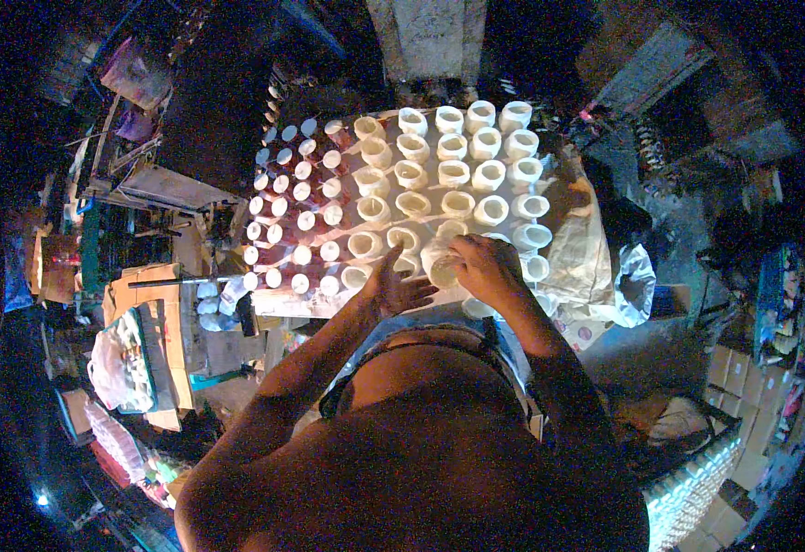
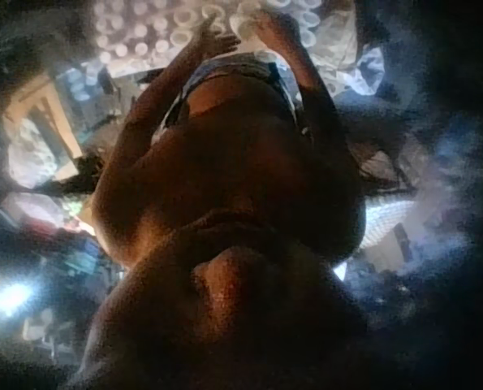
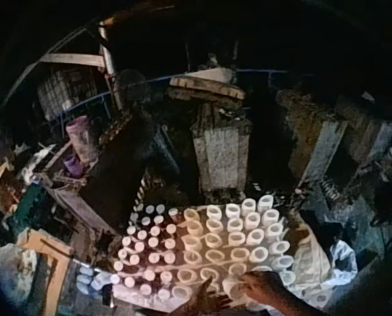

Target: The person repeatedly picks up small white cups and joins them together by hand, placing the assembled units back on the table. The task involves continuous manual assembly of cup pairs in a repetitive sequence.

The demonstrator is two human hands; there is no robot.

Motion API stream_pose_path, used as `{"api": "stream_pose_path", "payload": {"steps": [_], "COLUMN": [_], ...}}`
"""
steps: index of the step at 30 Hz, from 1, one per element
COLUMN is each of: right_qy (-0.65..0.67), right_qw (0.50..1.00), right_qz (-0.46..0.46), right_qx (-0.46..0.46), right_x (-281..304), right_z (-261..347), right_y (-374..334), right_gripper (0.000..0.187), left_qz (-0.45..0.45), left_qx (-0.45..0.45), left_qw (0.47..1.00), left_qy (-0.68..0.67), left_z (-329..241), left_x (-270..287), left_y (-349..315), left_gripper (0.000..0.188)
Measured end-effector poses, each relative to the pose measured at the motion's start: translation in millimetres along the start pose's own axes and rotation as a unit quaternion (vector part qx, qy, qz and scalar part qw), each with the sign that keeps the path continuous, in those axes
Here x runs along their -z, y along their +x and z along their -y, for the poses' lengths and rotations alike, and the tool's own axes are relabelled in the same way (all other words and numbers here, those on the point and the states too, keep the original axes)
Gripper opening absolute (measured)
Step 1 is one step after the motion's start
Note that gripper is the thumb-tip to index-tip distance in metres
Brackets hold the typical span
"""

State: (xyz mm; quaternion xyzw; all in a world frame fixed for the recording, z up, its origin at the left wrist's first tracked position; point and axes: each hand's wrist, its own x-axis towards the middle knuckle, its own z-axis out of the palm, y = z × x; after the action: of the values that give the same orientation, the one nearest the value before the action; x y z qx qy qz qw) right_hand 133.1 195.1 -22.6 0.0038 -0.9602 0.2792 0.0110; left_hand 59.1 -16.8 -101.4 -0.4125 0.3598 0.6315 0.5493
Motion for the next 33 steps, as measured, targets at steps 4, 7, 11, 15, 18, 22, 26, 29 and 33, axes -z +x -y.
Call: {"api": "stream_pose_path", "payload": {"steps": [4, 7, 11, 15, 18, 22, 26, 29, 33], "right_qy": [0.031, 0.072, 0.267, 0.328, 0.369, 0.301, 0.312, 0.307, 0.307], "right_qw": [0.999, 0.997, 0.963, 0.941, 0.921, 0.945, 0.943, 0.947, 0.947], "right_qz": [-0.008, 0.015, -0.008, -0.037, -0.055, -0.05, -0.028, -0.056, -0.077], "right_qx": [0.021, -0.01, -0.037, -0.078, -0.11, -0.117, -0.11, -0.075, -0.064], "right_x": [19, 37, 36, 33, 30, 41, 54, 58, 63], "right_z": [29, 42, 23, 13, 15, 22, 29, 32, 40], "right_y": [0, 1, 0, 1, 5, 12, 14, 15, 14], "right_gripper": [0.034, 0.04, 0.047, 0.032, 0.035, 0.036, 0.031, 0.028, 0.025], "left_qz": [0.239, 0.22, 0.261, 0.247, 0.266, 0.22, 0.201, 0.185, 0.178], "left_qx": [-0.125, -0.217, -0.39, -0.438, -0.504, -0.546, -0.585, -0.625, -0.65], "left_qw": [0.96, 0.95, 0.878, 0.838, 0.752, 0.71, 0.694, 0.657, 0.62], "left_qy": [0.075, 0.033, 0.09, 0.212, 0.33, 0.388, 0.368, 0.379, 0.402], "left_z": [-13, -21, -37, -44, -37, -21, -19, -20, -20], "left_x": [-26, -53, -29, -35, -46, -72, -78, -80, -79], "left_y": [-13, -34, -14, -37, -64, -95, -94, -92, -89], "left_gripper": [0.072, 0.05, 0.041, 0.024, 0.013, 0.009, 0.009, 0.01, 0.011]}}
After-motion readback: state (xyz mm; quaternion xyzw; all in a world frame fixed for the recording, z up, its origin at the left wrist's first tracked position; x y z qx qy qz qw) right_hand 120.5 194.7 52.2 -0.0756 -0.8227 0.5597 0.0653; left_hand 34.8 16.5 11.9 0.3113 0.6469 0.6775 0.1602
